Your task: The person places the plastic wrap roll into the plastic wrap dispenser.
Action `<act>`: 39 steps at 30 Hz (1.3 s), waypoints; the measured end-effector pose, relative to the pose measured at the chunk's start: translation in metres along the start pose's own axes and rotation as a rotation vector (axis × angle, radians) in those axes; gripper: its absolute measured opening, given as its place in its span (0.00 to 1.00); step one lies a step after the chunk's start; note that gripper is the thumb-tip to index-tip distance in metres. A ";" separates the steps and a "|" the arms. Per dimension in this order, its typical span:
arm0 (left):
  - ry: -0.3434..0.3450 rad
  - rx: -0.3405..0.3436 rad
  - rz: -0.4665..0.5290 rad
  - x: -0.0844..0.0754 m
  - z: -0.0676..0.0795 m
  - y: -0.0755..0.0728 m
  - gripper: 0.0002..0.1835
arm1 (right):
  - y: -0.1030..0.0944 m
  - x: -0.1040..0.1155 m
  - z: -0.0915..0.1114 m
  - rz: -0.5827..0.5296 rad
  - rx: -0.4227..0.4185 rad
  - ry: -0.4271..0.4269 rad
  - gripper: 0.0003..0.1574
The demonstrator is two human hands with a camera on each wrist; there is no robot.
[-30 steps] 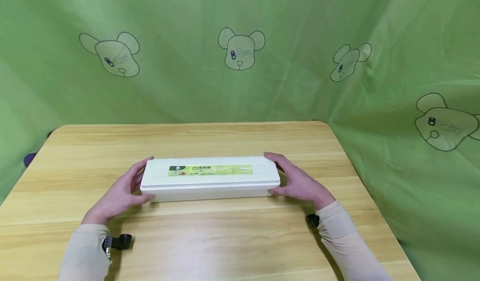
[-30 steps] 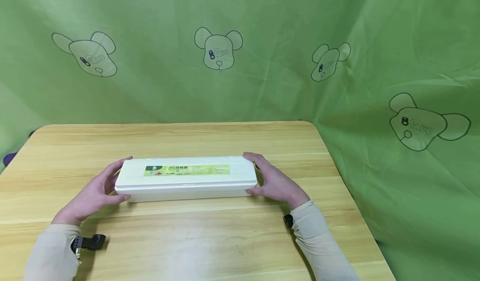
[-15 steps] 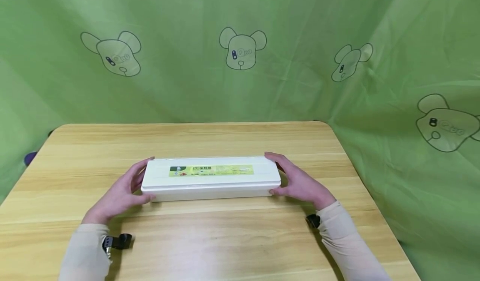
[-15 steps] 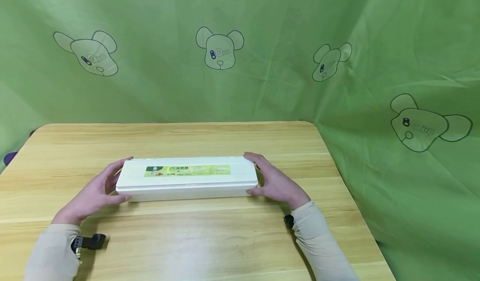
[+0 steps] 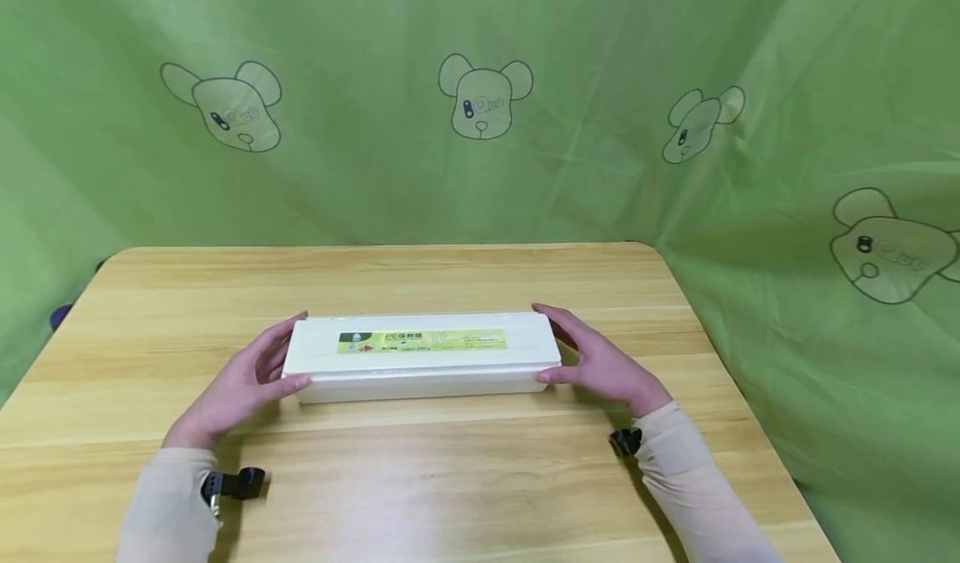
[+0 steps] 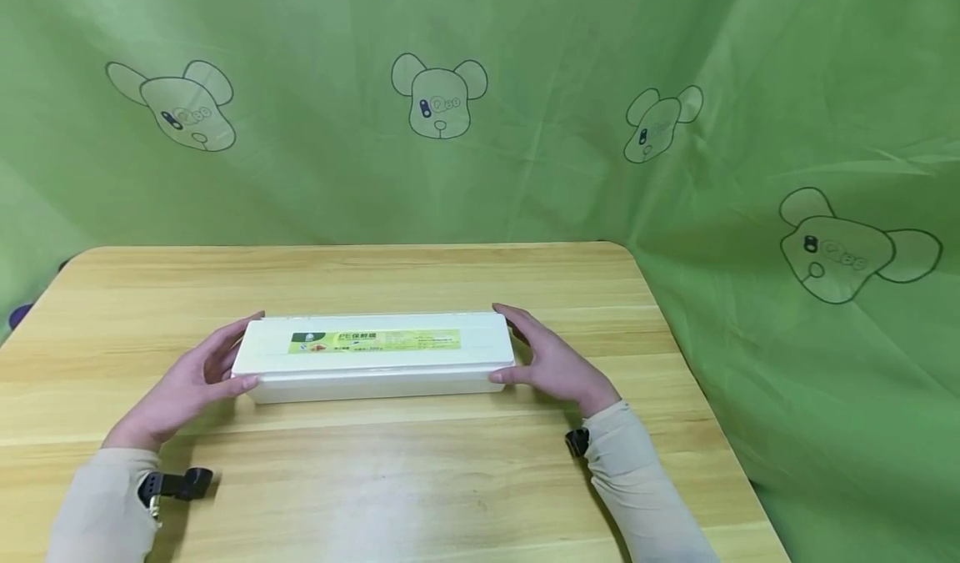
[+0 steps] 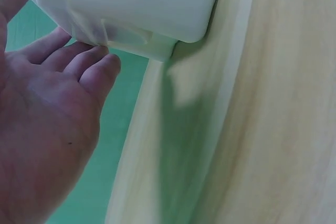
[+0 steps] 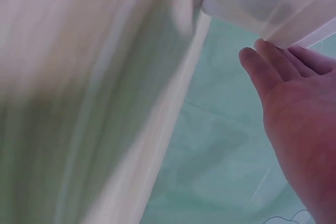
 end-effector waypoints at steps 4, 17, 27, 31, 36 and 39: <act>-0.024 0.006 -0.005 -0.002 0.000 0.000 0.50 | -0.001 -0.001 -0.001 -0.042 -0.004 -0.004 0.62; -0.005 0.004 0.030 0.000 -0.001 0.000 0.50 | -0.001 -0.005 -0.003 -0.090 0.011 -0.010 0.63; -0.020 0.006 0.022 -0.001 -0.001 -0.001 0.52 | 0.001 -0.004 -0.005 -0.086 0.013 -0.025 0.62; -0.017 0.008 0.021 -0.001 -0.001 -0.001 0.52 | 0.001 -0.005 -0.005 -0.088 0.012 -0.029 0.62; -0.017 0.012 0.021 0.001 -0.001 0.000 0.52 | 0.001 -0.004 -0.004 -0.088 0.015 -0.014 0.63; -0.019 0.022 0.026 0.001 -0.001 0.001 0.52 | 0.000 -0.005 -0.004 -0.087 0.014 -0.008 0.63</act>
Point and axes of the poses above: each hand's wrist, its own z-axis away from the middle knuckle, its own y-axis out of the palm, x = y × z, the point moved 1 cm from there along -z, towards the middle knuckle, and after that the axes turned 6 degrees about -z, right-handed, at the moved point
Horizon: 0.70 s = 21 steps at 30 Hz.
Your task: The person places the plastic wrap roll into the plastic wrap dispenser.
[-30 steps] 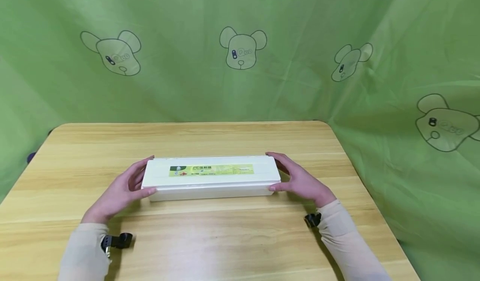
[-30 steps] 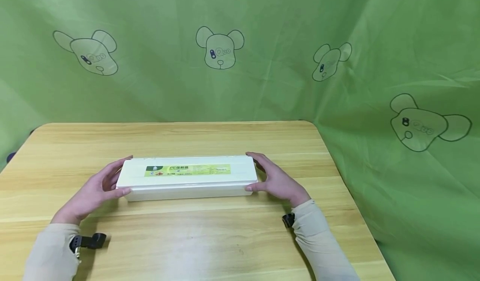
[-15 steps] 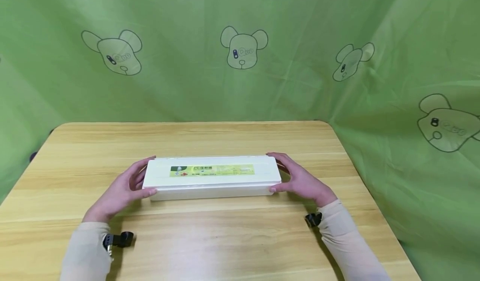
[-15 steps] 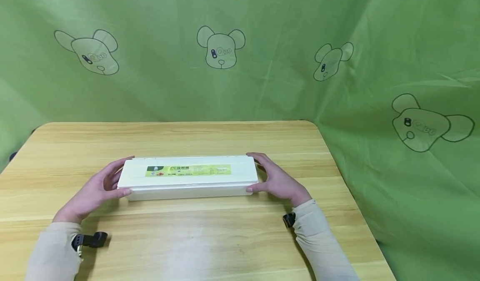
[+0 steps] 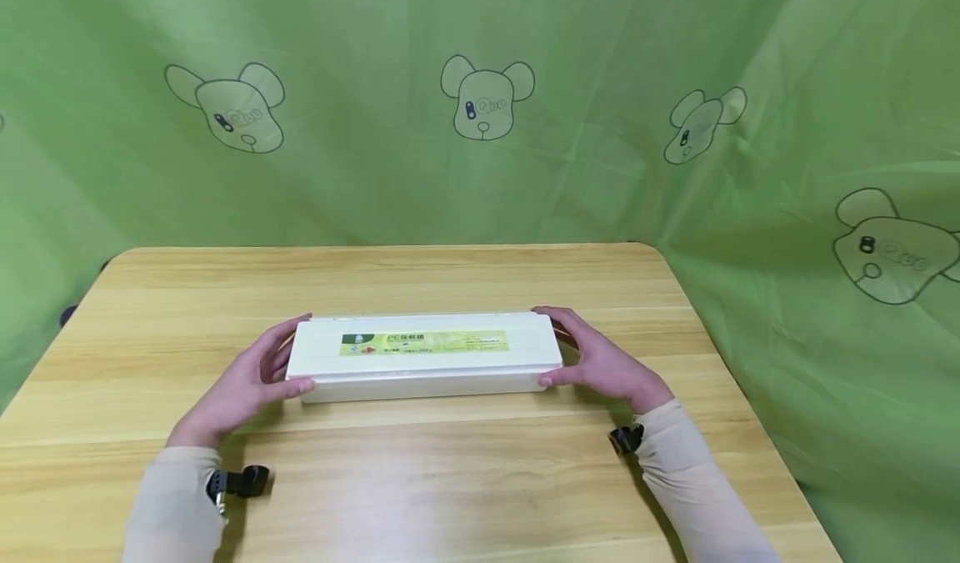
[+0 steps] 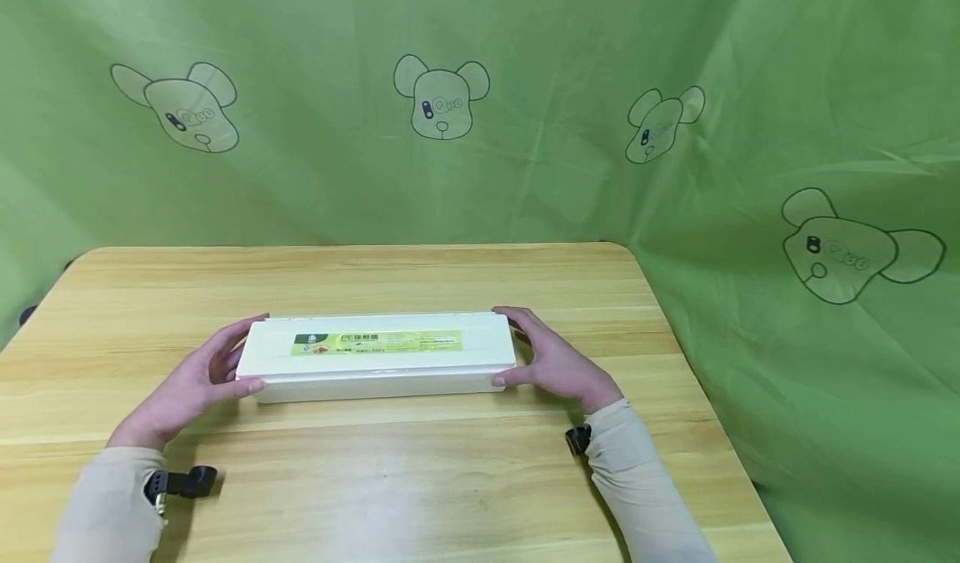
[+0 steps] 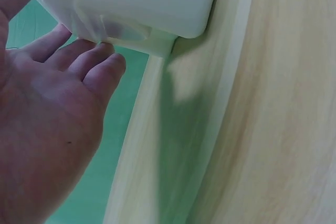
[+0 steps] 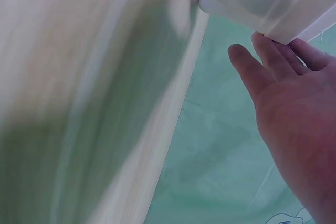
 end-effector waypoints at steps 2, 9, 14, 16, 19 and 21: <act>-0.004 0.011 -0.007 0.000 0.000 0.001 0.52 | 0.000 -0.001 0.000 0.006 0.002 -0.005 0.63; -0.043 0.020 -0.076 -0.002 0.002 0.000 0.51 | 0.001 -0.001 0.002 0.004 0.010 -0.032 0.62; -0.018 0.010 -0.104 -0.004 0.003 0.000 0.45 | 0.003 0.000 0.003 0.005 -0.001 -0.021 0.65; 0.005 0.001 -0.107 -0.005 0.004 0.000 0.42 | 0.003 0.001 0.004 0.007 -0.002 -0.011 0.66; 0.036 -0.019 -0.120 -0.007 0.005 0.000 0.37 | 0.003 0.001 0.005 0.008 -0.001 0.001 0.65; 0.032 -0.044 -0.145 -0.008 0.006 0.000 0.35 | 0.002 0.001 0.006 0.001 0.003 0.001 0.60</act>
Point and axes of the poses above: each hand's wrist, its own z-axis away from the middle knuckle, its own y-axis out of the palm, x = y × z, the point moved 1 cm from there along -z, towards the middle knuckle, and after that the axes turned 6 degrees about -z, right-handed, at the moved point
